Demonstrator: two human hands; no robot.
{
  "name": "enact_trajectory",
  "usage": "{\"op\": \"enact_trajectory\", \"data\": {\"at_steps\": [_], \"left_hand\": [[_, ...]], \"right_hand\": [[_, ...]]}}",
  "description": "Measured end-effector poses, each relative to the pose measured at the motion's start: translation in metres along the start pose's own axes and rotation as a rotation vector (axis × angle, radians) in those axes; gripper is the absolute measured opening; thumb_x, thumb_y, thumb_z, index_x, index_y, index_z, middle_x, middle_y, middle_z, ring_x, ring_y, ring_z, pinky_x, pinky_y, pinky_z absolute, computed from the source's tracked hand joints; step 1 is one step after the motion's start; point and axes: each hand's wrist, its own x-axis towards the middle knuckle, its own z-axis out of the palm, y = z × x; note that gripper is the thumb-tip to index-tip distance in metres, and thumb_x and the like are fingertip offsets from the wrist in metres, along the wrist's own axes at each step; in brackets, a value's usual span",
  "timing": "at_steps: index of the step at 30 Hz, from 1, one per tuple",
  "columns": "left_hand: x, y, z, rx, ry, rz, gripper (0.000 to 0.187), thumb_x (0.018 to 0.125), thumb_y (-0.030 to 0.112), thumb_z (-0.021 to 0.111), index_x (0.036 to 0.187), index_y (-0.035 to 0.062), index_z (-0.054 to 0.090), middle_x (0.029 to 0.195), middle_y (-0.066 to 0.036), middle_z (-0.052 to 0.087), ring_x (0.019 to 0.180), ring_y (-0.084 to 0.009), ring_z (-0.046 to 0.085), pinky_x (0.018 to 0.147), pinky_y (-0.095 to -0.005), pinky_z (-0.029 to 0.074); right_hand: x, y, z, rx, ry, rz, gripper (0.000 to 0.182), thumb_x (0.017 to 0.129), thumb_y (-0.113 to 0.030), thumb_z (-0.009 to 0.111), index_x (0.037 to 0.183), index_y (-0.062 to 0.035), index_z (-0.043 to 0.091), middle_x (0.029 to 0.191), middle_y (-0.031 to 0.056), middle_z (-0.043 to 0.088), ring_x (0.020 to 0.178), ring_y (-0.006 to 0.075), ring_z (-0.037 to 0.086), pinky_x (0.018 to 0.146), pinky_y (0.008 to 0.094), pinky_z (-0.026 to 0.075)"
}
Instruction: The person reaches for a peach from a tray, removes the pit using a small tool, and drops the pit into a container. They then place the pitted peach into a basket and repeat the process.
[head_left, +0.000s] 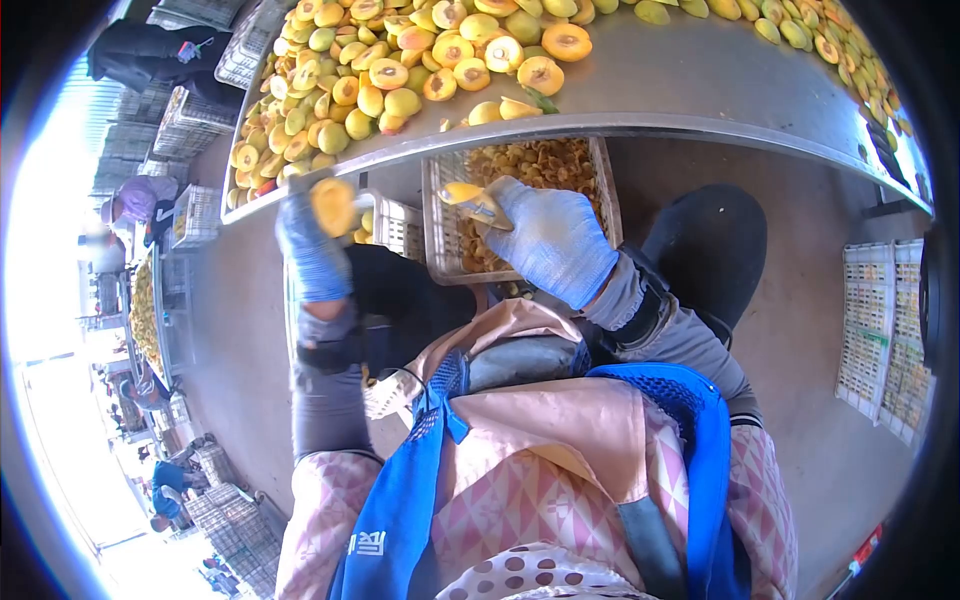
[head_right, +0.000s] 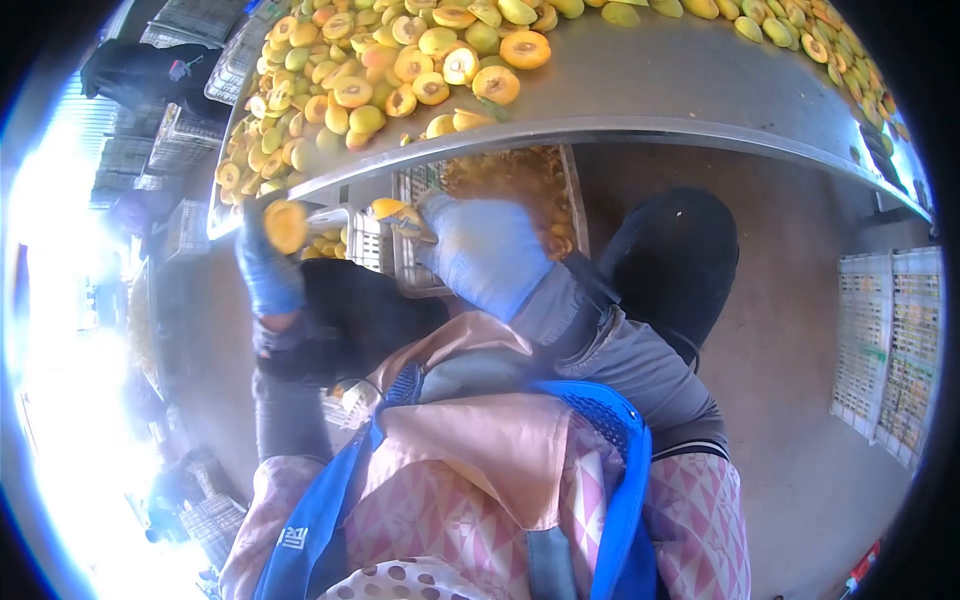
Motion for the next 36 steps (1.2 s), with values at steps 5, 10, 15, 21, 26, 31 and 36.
{"op": "enact_trajectory", "data": {"at_steps": [5, 10, 15, 21, 26, 31, 36], "left_hand": [[0.054, -0.075, -0.168, 1.067, 0.104, 0.265, 0.023, 0.092, 0.024, 0.057, 0.1, 0.0076, 0.07, 0.101, -0.011, 0.067, 0.091, -0.0274, 0.064, 0.076, -0.0333, 0.054], [0.017, -0.025, -0.088, 0.938, 0.051, 0.364, 0.015, 0.081, 0.01, 0.069, 0.096, 0.0085, 0.072, 0.099, -0.009, 0.068, 0.091, -0.0239, 0.064, 0.076, -0.0322, 0.053], [-0.029, 0.009, 0.051, 0.64, -0.471, 0.462, 0.018, 0.08, 0.01, 0.071, 0.098, 0.0058, 0.07, 0.094, -0.011, 0.067, 0.085, -0.0263, 0.065, 0.074, -0.0349, 0.052], [-0.015, -0.041, 0.077, 0.506, -0.612, 0.322, 0.018, 0.081, 0.013, 0.07, 0.097, 0.0053, 0.069, 0.091, -0.015, 0.066, 0.085, -0.0311, 0.065, 0.074, -0.0365, 0.052], [0.005, -0.031, 0.088, 0.745, -0.522, 0.621, 0.019, 0.079, 0.015, 0.071, 0.096, 0.0068, 0.07, 0.091, -0.014, 0.065, 0.087, -0.0315, 0.064, 0.076, -0.0384, 0.052], [0.058, -0.028, 0.115, 0.859, -0.493, 0.425, 0.032, 0.078, 0.023, 0.072, 0.106, 0.0084, 0.069, 0.097, -0.013, 0.066, 0.094, -0.0295, 0.063, 0.083, -0.0379, 0.051], [0.128, -0.063, 0.154, 0.804, -0.897, 0.118, 0.045, 0.078, 0.028, 0.071, 0.118, 0.0077, 0.065, 0.108, -0.015, 0.067, 0.1, -0.029, 0.064, 0.087, -0.0358, 0.05]], "right_hand": [[-0.003, 0.0, 0.001, -0.123, -0.017, 0.048, 0.026, 0.087, -0.029, 0.064, 0.095, -0.0048, 0.058, 0.075, 0.0173, 0.066, 0.071, 0.0359, 0.066, 0.063, 0.0452, 0.052], [-0.004, 0.007, 0.006, -0.186, -0.062, 0.032, 0.027, 0.088, -0.029, 0.062, 0.097, -0.0036, 0.059, 0.078, 0.0179, 0.067, 0.072, 0.0352, 0.067, 0.063, 0.0443, 0.052], [-0.003, 0.002, 0.008, -0.174, -0.066, 0.031, 0.03, 0.087, -0.029, 0.062, 0.1, -0.0021, 0.06, 0.074, 0.0173, 0.067, 0.068, 0.0364, 0.066, 0.06, 0.0457, 0.052], [-0.008, 0.011, 0.005, -0.271, -0.184, 0.038, 0.025, 0.087, -0.025, 0.06, 0.096, -0.0011, 0.06, 0.068, 0.0175, 0.065, 0.066, 0.0368, 0.066, 0.059, 0.046, 0.052], [-0.016, 0.029, 0.001, -0.303, -0.204, 0.114, 0.023, 0.086, -0.023, 0.06, 0.093, -0.0009, 0.061, 0.068, 0.0174, 0.065, 0.065, 0.038, 0.066, 0.059, 0.0466, 0.052], [-0.009, 0.029, -0.017, -0.2, -0.124, 0.18, 0.027, 0.084, -0.026, 0.064, 0.094, -0.0021, 0.059, 0.071, 0.0196, 0.066, 0.068, 0.0389, 0.066, 0.062, 0.0473, 0.052], [-0.005, 0.027, -0.026, -0.165, -0.121, 0.2, 0.028, 0.084, -0.028, 0.065, 0.096, -0.0034, 0.059, 0.071, 0.0191, 0.065, 0.068, 0.0386, 0.066, 0.062, 0.0473, 0.052]]}}
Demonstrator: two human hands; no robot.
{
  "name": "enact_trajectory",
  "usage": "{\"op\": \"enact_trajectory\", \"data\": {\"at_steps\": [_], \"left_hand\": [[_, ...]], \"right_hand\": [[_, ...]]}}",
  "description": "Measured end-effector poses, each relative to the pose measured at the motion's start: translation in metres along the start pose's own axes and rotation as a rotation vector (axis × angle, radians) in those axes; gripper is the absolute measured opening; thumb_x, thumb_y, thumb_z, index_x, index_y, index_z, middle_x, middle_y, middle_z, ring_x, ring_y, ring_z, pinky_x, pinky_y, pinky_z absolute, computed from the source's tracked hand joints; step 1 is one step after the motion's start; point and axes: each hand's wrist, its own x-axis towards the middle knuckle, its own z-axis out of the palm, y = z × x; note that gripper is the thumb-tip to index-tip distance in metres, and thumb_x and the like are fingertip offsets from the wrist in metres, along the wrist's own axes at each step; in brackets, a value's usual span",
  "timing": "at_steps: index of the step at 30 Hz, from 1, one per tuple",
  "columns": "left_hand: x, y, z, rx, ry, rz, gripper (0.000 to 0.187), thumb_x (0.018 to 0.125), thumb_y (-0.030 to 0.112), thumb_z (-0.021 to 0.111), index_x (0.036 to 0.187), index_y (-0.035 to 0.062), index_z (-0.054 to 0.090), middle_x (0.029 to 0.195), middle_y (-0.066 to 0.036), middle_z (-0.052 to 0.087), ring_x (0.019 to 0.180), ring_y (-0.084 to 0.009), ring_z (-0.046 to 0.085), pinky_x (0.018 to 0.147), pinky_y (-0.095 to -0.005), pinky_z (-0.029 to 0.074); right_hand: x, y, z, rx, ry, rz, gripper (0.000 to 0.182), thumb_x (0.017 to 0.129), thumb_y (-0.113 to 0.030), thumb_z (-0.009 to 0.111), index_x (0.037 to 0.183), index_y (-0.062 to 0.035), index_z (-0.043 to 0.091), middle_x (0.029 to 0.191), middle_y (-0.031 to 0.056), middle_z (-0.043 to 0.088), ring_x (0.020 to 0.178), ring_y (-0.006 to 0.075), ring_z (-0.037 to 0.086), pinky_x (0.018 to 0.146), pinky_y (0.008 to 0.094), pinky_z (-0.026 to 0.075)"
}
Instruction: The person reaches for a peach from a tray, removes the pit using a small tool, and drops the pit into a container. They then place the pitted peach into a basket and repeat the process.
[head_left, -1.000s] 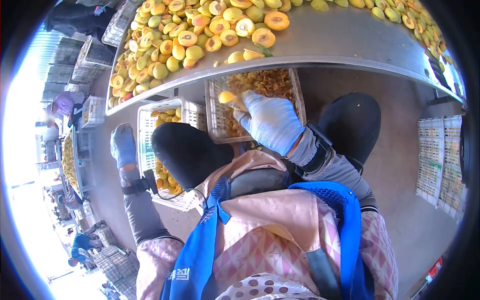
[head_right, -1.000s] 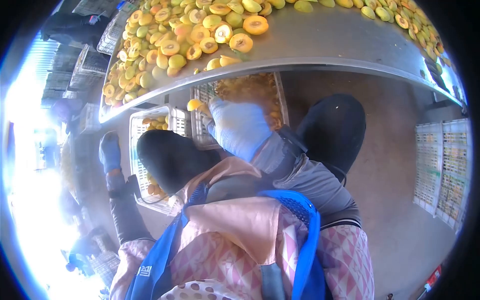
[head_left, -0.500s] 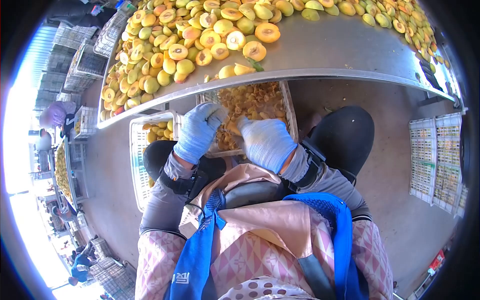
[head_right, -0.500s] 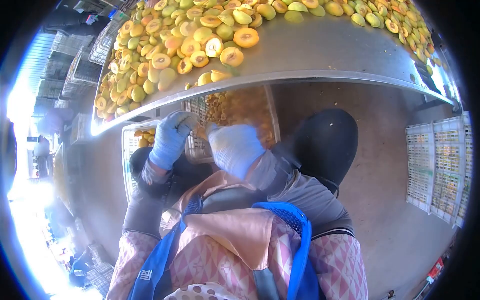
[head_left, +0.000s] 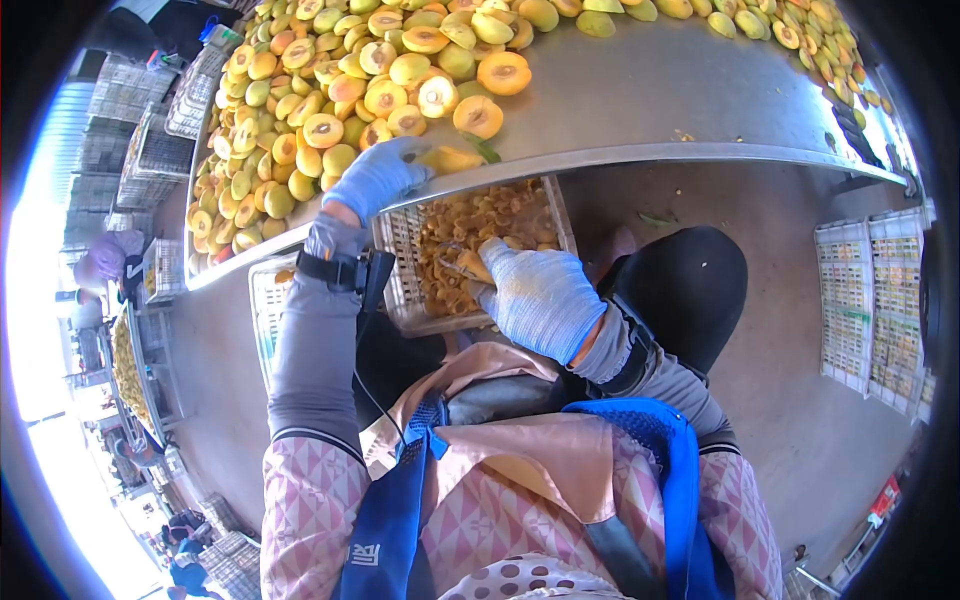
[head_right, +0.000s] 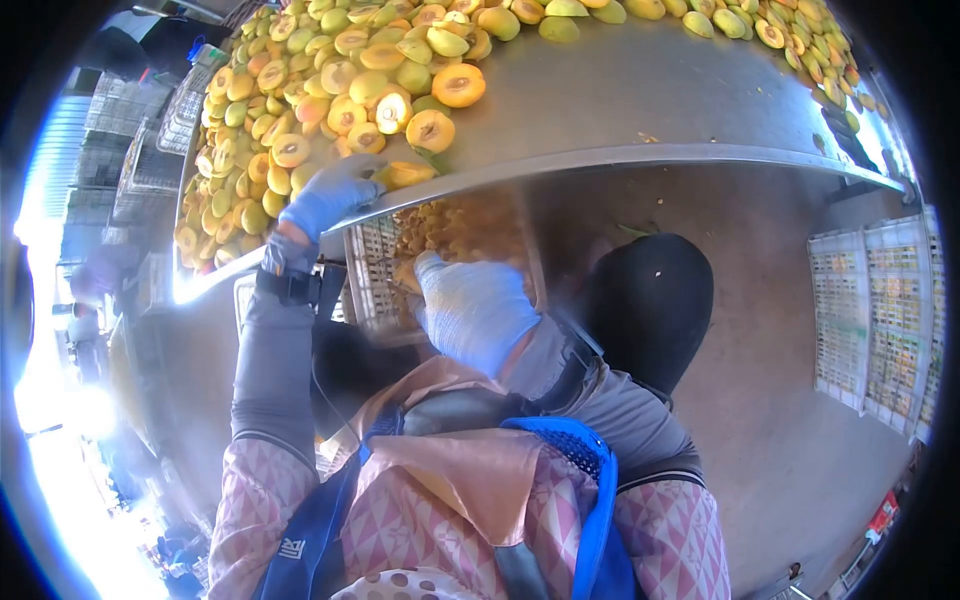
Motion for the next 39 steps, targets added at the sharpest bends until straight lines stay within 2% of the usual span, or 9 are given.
{"op": "enact_trajectory", "data": {"at_steps": [6, 9, 16, 20, 25, 27, 32, 38, 39], "left_hand": [[0.022, 0.026, -0.007, 0.356, -0.203, 0.053, 0.048, 0.078, 0.019, 0.07, 0.121, -0.0003, 0.061, 0.111, -0.015, 0.067, 0.098, -0.022, 0.064, 0.085, -0.0316, 0.051], [0.022, 0.009, -0.006, 0.448, -0.059, 0.109, 0.048, 0.078, 0.022, 0.069, 0.121, 0.002, 0.062, 0.106, -0.015, 0.069, 0.095, -0.0264, 0.067, 0.084, -0.0358, 0.052], [-0.059, 0.035, -0.003, -1.414, 0.142, 0.096, 0.056, 0.088, 0.027, 0.056, 0.134, -0.0045, 0.047, 0.117, -0.013, 0.062, 0.097, -0.0237, 0.064, 0.078, -0.0325, 0.056], [-0.079, 0.028, 0.012, -1.78, -0.1, 0.151, 0.06, 0.093, 0.044, 0.05, 0.128, -0.0038, 0.048, 0.116, -0.019, 0.059, 0.101, -0.0299, 0.061, 0.078, -0.0388, 0.055], [-0.103, 0.053, 0.044, -0.885, 0.528, 0.03, 0.055, 0.1, 0.045, 0.039, 0.124, -0.0023, 0.051, 0.109, -0.016, 0.061, 0.097, -0.0255, 0.061, 0.083, -0.0371, 0.053], [-0.109, 0.057, 0.048, -0.881, 0.562, 0.091, 0.053, 0.101, 0.044, 0.038, 0.122, -0.0024, 0.051, 0.108, -0.015, 0.061, 0.098, -0.0251, 0.061, 0.088, -0.0377, 0.051], [-0.121, 0.084, 0.044, -1.324, 0.51, 0.1, 0.05, 0.102, 0.045, 0.038, 0.12, 0.0008, 0.053, 0.107, -0.012, 0.062, 0.096, -0.0218, 0.061, 0.089, -0.0364, 0.05], [-0.139, 0.076, 0.034, -1.094, 0.103, -0.26, 0.055, 0.099, 0.047, 0.047, 0.13, 0.002, 0.05, 0.12, -0.008, 0.058, 0.099, -0.0139, 0.06, 0.075, -0.0254, 0.052], [-0.138, 0.076, 0.035, -1.107, 0.108, -0.135, 0.064, 0.095, 0.05, 0.053, 0.135, 0.0001, 0.044, 0.121, -0.011, 0.058, 0.105, -0.0172, 0.059, 0.085, -0.029, 0.049]], "right_hand": [[0.003, 0.0, -0.002, 0.068, 0.069, -0.019, 0.029, 0.085, -0.03, 0.066, 0.097, -0.0039, 0.059, 0.07, 0.0185, 0.065, 0.067, 0.0367, 0.066, 0.06, 0.0448, 0.053], [0.003, -0.001, -0.004, 0.108, 0.131, -0.031, 0.031, 0.086, -0.03, 0.067, 0.1, -0.0039, 0.058, 0.071, 0.0184, 0.066, 0.067, 0.0361, 0.067, 0.06, 0.0439, 0.053], [0.008, -0.004, -0.001, 0.341, 0.248, -0.041, 0.034, 0.087, -0.029, 0.068, 0.103, -0.0021, 0.056, 0.075, 0.021, 0.065, 0.069, 0.0386, 0.065, 0.059, 0.0436, 0.052], [0.012, -0.009, 0.001, 0.366, 0.256, -0.076, 0.031, 0.089, -0.028, 0.067, 0.101, -0.0019, 0.055, 0.075, 0.0221, 0.063, 0.07, 0.0402, 0.064, 0.058, 0.045, 0.05], [0.013, -0.014, 0.009, 0.406, 0.25, -0.063, 0.027, 0.091, -0.025, 0.064, 0.099, -0.0012, 0.054, 0.074, 0.0221, 0.062, 0.07, 0.0407, 0.062, 0.058, 0.0447, 0.048], [0.015, -0.016, 0.013, 0.418, 0.253, -0.062, 0.027, 0.092, -0.024, 0.064, 0.101, -0.0009, 0.055, 0.074, 0.0221, 0.062, 0.07, 0.0408, 0.062, 0.059, 0.044, 0.048], [0.02, -0.017, 0.019, 0.481, 0.39, -0.156, 0.034, 0.091, -0.028, 0.063, 0.107, 0.0007, 0.055, 0.066, 0.0188, 0.063, 0.06, 0.0349, 0.063, 0.054, 0.043, 0.049], [0.019, -0.021, 0.0, 0.276, 0.352, -0.183, 0.039, 0.088, -0.025, 0.066, 0.118, -0.0029, 0.056, 0.082, 0.0171, 0.067, 0.073, 0.035, 0.066, 0.066, 0.0424, 0.053], [0.02, -0.02, -0.001, 0.323, 0.279, -0.119, 0.038, 0.087, -0.024, 0.067, 0.117, -0.0025, 0.057, 0.089, 0.0168, 0.067, 0.079, 0.0341, 0.067, 0.07, 0.0411, 0.053]]}}
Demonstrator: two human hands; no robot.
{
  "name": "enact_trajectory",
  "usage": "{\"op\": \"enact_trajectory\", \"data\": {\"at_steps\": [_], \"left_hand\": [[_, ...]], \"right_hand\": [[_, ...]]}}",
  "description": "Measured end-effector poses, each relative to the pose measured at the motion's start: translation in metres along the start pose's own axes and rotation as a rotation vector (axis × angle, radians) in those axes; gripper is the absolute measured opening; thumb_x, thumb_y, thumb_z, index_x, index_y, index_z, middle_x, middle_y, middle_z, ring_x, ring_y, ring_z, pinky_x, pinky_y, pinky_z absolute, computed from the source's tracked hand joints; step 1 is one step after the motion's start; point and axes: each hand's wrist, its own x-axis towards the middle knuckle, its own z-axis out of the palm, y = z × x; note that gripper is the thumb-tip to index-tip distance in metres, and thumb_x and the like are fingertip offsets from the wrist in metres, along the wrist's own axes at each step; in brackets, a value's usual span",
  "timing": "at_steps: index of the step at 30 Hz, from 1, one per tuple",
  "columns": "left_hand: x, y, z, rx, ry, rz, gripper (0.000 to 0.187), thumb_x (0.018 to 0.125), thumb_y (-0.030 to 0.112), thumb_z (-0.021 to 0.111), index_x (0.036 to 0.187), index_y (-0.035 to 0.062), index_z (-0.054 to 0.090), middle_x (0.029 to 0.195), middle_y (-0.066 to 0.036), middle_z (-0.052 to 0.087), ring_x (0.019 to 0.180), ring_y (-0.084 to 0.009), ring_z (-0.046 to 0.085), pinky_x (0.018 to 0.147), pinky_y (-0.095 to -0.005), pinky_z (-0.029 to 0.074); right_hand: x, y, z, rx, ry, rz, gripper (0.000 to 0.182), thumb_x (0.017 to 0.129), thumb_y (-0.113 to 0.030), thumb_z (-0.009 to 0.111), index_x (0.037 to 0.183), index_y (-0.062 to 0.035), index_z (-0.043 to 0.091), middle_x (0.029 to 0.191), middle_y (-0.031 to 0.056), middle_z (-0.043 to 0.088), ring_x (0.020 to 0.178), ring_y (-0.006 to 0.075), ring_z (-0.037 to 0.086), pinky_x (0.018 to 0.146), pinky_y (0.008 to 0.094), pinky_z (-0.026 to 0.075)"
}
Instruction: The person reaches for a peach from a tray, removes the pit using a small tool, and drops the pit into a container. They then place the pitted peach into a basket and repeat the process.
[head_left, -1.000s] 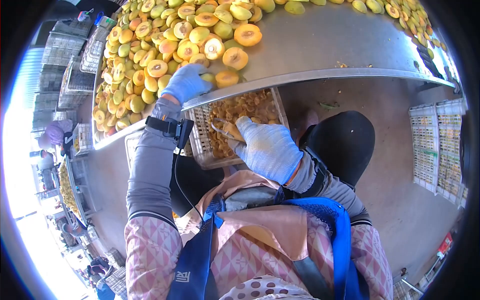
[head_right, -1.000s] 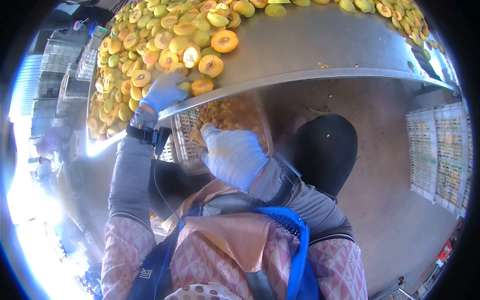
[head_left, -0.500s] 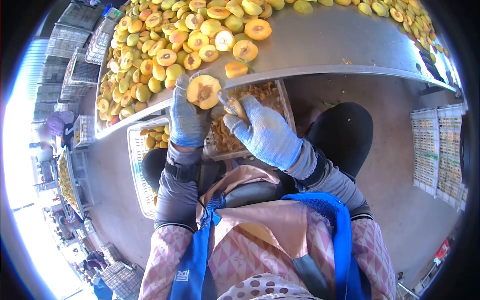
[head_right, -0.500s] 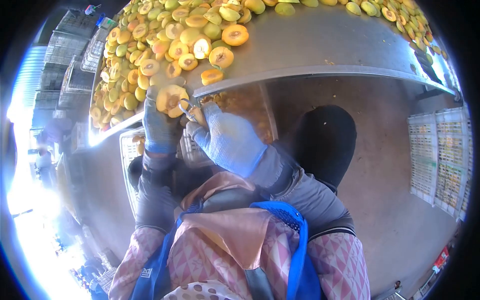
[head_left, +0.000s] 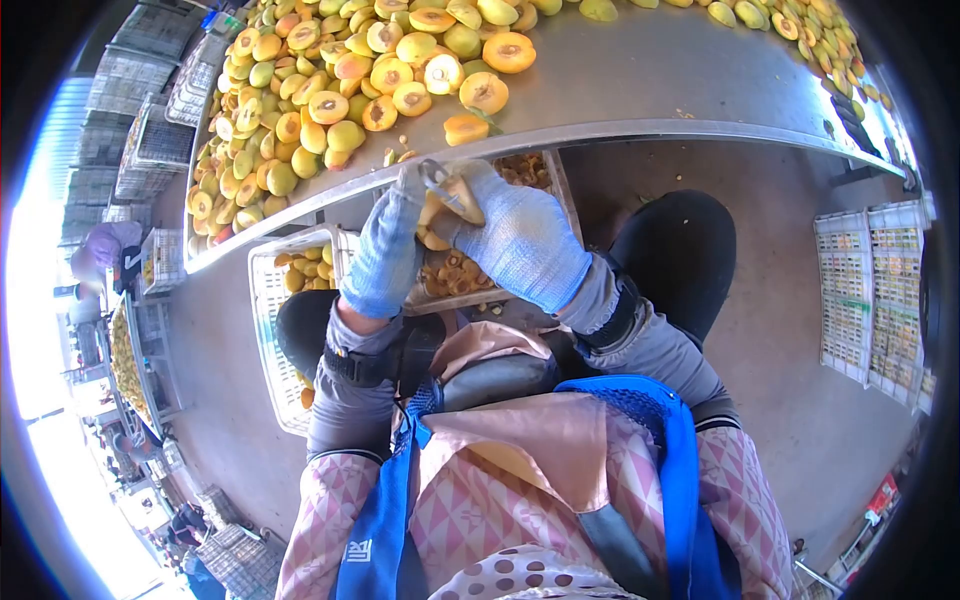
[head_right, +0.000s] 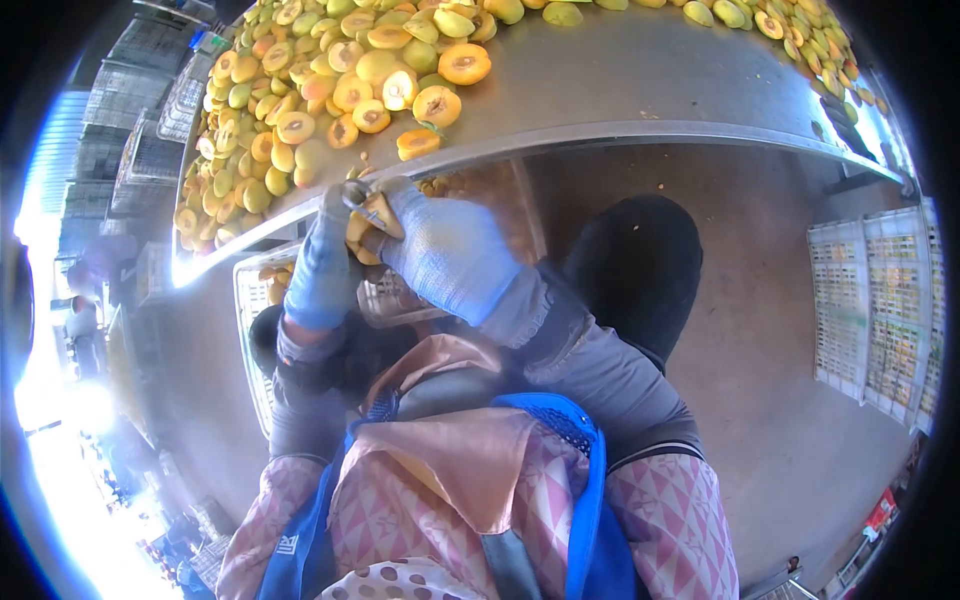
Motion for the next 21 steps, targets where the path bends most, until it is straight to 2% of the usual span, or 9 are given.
{"op": "enact_trajectory", "data": {"at_steps": [1, 4, 7, 8, 11, 12, 14, 16, 21], "left_hand": [[0.0, -0.001, 0.001, -0.022, -0.061, 0.102, 0.076, 0.09, 0.052, 0.059, 0.139, -0.0018, 0.039, 0.123, -0.013, 0.057, 0.111, -0.0204, 0.057, 0.094, -0.0326, 0.046], [-0.005, 0.006, -0.001, 0.047, -0.217, 0.202, 0.094, 0.081, 0.046, 0.074, 0.147, -0.0036, 0.029, 0.136, -0.016, 0.048, 0.123, -0.0225, 0.049, 0.102, -0.0336, 0.04], [-0.002, -0.016, -0.002, -0.086, -0.136, 0.317, 0.083, 0.082, 0.041, 0.076, 0.144, -0.0006, 0.039, 0.128, -0.009, 0.056, 0.106, -0.0131, 0.056, 0.079, -0.0239, 0.051], [0.003, -0.02, 0.0, -0.155, -0.093, 0.327, 0.063, 0.088, 0.033, 0.07, 0.137, 0.0009, 0.048, 0.122, -0.008, 0.059, 0.105, -0.0126, 0.057, 0.075, -0.0244, 0.052], [-0.001, -0.023, 0.001, -0.527, 0.025, 0.147, 0.043, 0.092, 0.025, 0.064, 0.127, 0.0034, 0.054, 0.116, -0.008, 0.061, 0.107, -0.0144, 0.057, 0.082, -0.0265, 0.051], [-0.001, -0.026, -0.007, -0.583, -0.053, 0.149, 0.03, 0.095, 0.022, 0.059, 0.119, 0.0039, 0.057, 0.114, -0.009, 0.061, 0.108, -0.0165, 0.057, 0.087, -0.0277, 0.051], [0.006, -0.035, 0.001, -0.205, 0.205, 0.356, 0.038, 0.101, 0.031, 0.043, 0.123, 0.002, 0.054, 0.113, -0.009, 0.061, 0.104, -0.017, 0.058, 0.088, -0.0303, 0.049], [0.009, -0.04, 0.003, 0.015, 0.327, 0.477, 0.043, 0.104, 0.034, 0.037, 0.125, 0.0003, 0.052, 0.111, -0.009, 0.061, 0.101, -0.0177, 0.059, 0.088, -0.0323, 0.049], [0.001, -0.027, 0.018, 0.273, 0.331, 0.675, 0.039, 0.099, 0.026, 0.05, 0.124, -0.0035, 0.052, 0.11, -0.013, 0.061, 0.097, -0.0225, 0.06, 0.085, -0.0353, 0.05]], "right_hand": [[0.001, 0.001, 0.0, 0.086, 0.05, 0.017, 0.038, 0.088, -0.024, 0.067, 0.117, -0.0024, 0.057, 0.089, 0.0174, 0.067, 0.08, 0.0343, 0.067, 0.07, 0.0406, 0.053], [0.002, 0.006, 0.003, 0.326, 0.16, 0.069, 0.038, 0.089, -0.024, 0.065, 0.117, -0.0015, 0.055, 0.088, 0.0193, 0.066, 0.081, 0.035, 0.066, 0.068, 0.0395, 0.053], [0.0, 0.01, 0.016, 0.41, 0.13, 0.092, 0.038, 0.091, -0.025, 0.063, 0.117, 0.0004, 0.054, 0.086, 0.0213, 0.065, 0.079, 0.0362, 0.066, 0.067, 0.0394, 0.053], [-0.003, 0.012, 0.022, 0.343, 0.097, 0.084, 0.038, 0.091, -0.026, 0.063, 0.116, 0.0012, 0.053, 0.085, 0.0218, 0.065, 0.078, 0.0366, 0.066, 0.066, 0.0396, 0.052], [-0.011, 0.009, 0.025, 0.189, 0.076, 0.088, 0.04, 0.092, -0.031, 0.062, 0.11, 0.0033, 0.053, 0.073, 0.0197, 0.065, 0.067, 0.0361, 0.065, 0.06, 0.0409, 0.052], [-0.012, 0.003, 0.017, 0.074, 0.06, 0.103, 0.04, 0.092, -0.032, 0.062, 0.109, 0.0031, 0.053, 0.07, 0.0186, 0.064, 0.064, 0.0356, 0.065, 0.058, 0.0412, 0.051], [-0.013, -0.002, 0.015, -0.031, 0.064, 0.062, 0.036, 0.091, -0.03, 0.063, 0.105, 0.0012, 0.054, 0.065, 0.0177, 0.063, 0.06, 0.0362, 0.064, 0.053, 0.0424, 0.05], [-0.016, -0.002, 0.018, -0.017, 0.105, -0.038, 0.028, 0.09, -0.026, 0.065, 0.1, -0.002, 0.053, 0.062, 0.0181, 0.06, 0.057, 0.0381, 0.062, 0.049, 0.0442, 0.048], [-0.02, -0.004, 0.024, -0.056, 0.058, -0.004, 0.031, 0.089, -0.024, 0.066, 0.099, 0.0009, 0.052, 0.063, 0.0195, 0.06, 0.059, 0.0381, 0.063, 0.051, 0.0443, 0.049]]}}
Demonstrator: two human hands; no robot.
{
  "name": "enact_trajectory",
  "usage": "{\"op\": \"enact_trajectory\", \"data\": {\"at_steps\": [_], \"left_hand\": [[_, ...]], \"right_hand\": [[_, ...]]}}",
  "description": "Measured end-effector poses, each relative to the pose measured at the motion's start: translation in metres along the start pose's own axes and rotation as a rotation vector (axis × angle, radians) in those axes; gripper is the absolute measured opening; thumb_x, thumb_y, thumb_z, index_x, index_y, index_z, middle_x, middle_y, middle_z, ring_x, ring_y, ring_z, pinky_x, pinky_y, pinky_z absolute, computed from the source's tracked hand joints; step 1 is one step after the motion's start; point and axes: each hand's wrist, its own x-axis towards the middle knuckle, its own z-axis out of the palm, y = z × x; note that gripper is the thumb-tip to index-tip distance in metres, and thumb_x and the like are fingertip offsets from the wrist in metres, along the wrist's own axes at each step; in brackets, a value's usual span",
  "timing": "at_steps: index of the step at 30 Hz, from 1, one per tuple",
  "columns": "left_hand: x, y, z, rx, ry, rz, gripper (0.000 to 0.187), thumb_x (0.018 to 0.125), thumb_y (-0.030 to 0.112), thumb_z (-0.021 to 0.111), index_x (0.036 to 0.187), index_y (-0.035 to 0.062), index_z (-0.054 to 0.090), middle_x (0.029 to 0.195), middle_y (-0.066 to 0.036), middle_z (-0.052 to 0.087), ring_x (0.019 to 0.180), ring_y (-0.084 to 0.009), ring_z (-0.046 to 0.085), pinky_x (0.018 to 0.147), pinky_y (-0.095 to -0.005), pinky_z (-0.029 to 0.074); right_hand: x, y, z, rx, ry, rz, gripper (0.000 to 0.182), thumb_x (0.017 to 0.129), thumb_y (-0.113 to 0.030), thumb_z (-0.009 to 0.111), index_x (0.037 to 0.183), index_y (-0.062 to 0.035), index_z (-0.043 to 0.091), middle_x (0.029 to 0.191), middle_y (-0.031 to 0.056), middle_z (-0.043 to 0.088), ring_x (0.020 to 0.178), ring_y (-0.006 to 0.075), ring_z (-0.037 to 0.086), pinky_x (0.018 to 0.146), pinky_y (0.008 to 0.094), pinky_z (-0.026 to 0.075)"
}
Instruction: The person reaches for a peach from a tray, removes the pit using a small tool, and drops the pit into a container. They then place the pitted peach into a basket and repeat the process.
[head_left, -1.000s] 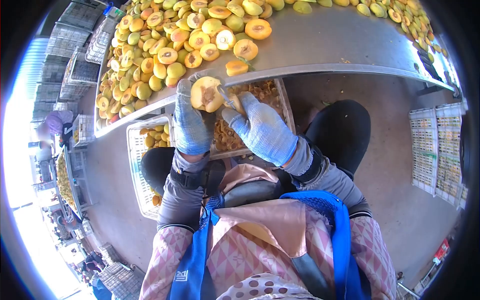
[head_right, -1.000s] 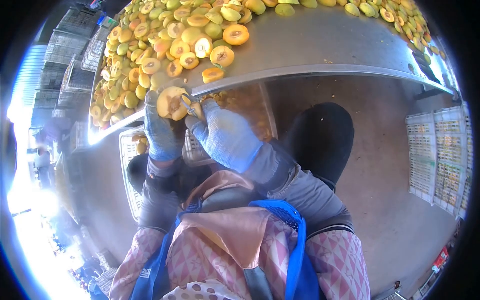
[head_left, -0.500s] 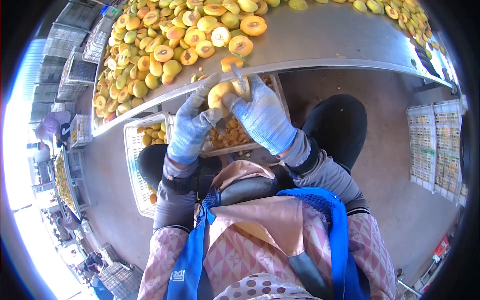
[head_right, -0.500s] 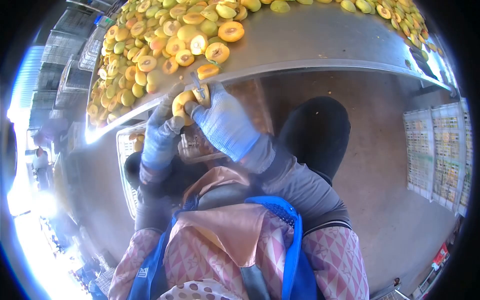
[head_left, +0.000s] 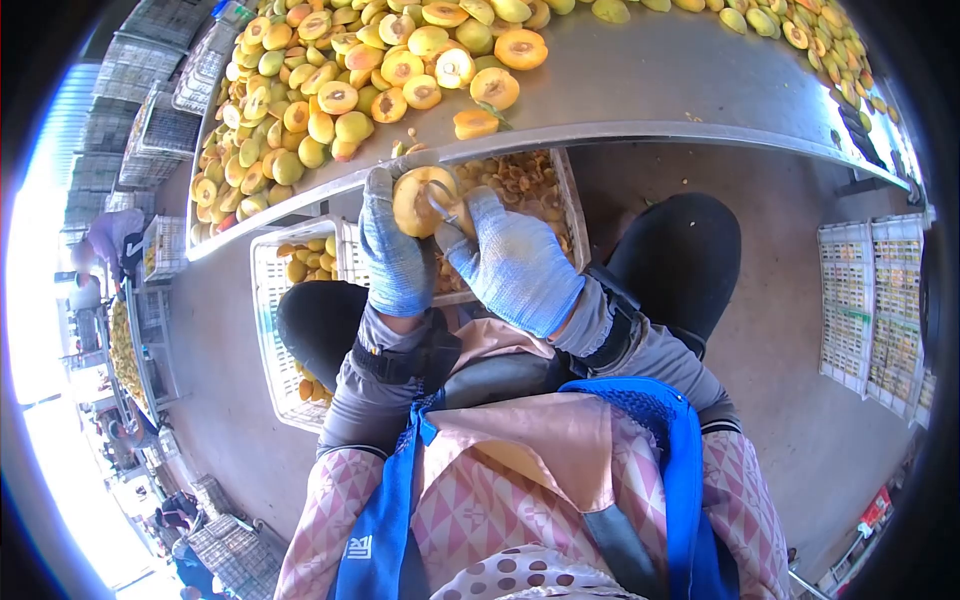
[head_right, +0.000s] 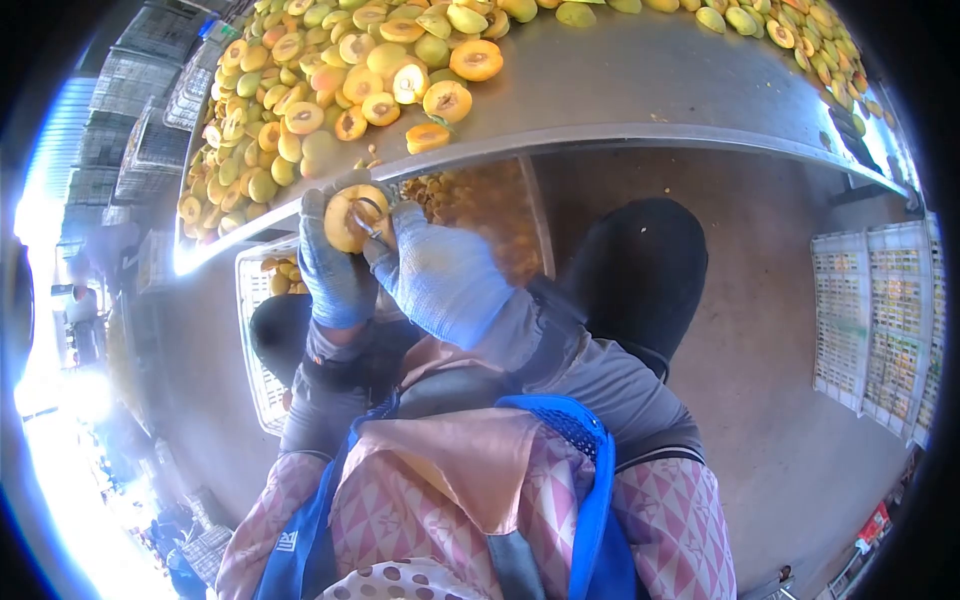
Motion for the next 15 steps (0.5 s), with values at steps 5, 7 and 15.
{"op": "enact_trajectory", "data": {"at_steps": [5, 7, 15], "left_hand": [[-0.002, -0.017, -0.003, 0.444, 0.038, 0.402, 0.039, 0.091, 0.025, 0.058, 0.117, -0.0036, 0.056, 0.106, -0.017, 0.061, 0.09, -0.0254, 0.061, 0.08, -0.035, 0.049], [-0.003, -0.027, -0.006, 0.495, 0.07, 0.479, 0.037, 0.09, 0.025, 0.058, 0.114, -0.003, 0.057, 0.102, -0.016, 0.062, 0.087, -0.0251, 0.061, 0.078, -0.0345, 0.049], [0.0, -0.008, -0.009, 0.365, -0.049, 0.166, 0.024, 0.096, 0.015, 0.049, 0.108, -0.0026, 0.06, 0.093, -0.014, 0.068, 0.085, -0.021, 0.066, 0.075, -0.0307, 0.052]], "right_hand": [[-0.002, -0.003, 0.005, 0.087, -0.011, 0.05, 0.03, 0.089, -0.023, 0.065, 0.098, 0.0028, 0.051, 0.063, 0.0216, 0.06, 0.059, 0.0395, 0.063, 0.051, 0.0447, 0.049], [-0.003, -0.005, 0.006, 0.181, -0.016, 0.073, 0.03, 0.089, -0.023, 0.064, 0.098, 0.0028, 0.051, 0.064, 0.0225, 0.06, 0.059, 0.0396, 0.063, 0.051, 0.0446, 0.049], [-0.008, -0.006, 0.0, -0.032, -0.148, 0.064, 0.035, 0.091, -0.031, 0.061, 0.101, 0.0018, 0.054, 0.063, 0.0193, 0.063, 0.06, 0.038, 0.064, 0.054, 0.0451, 0.051]]}}
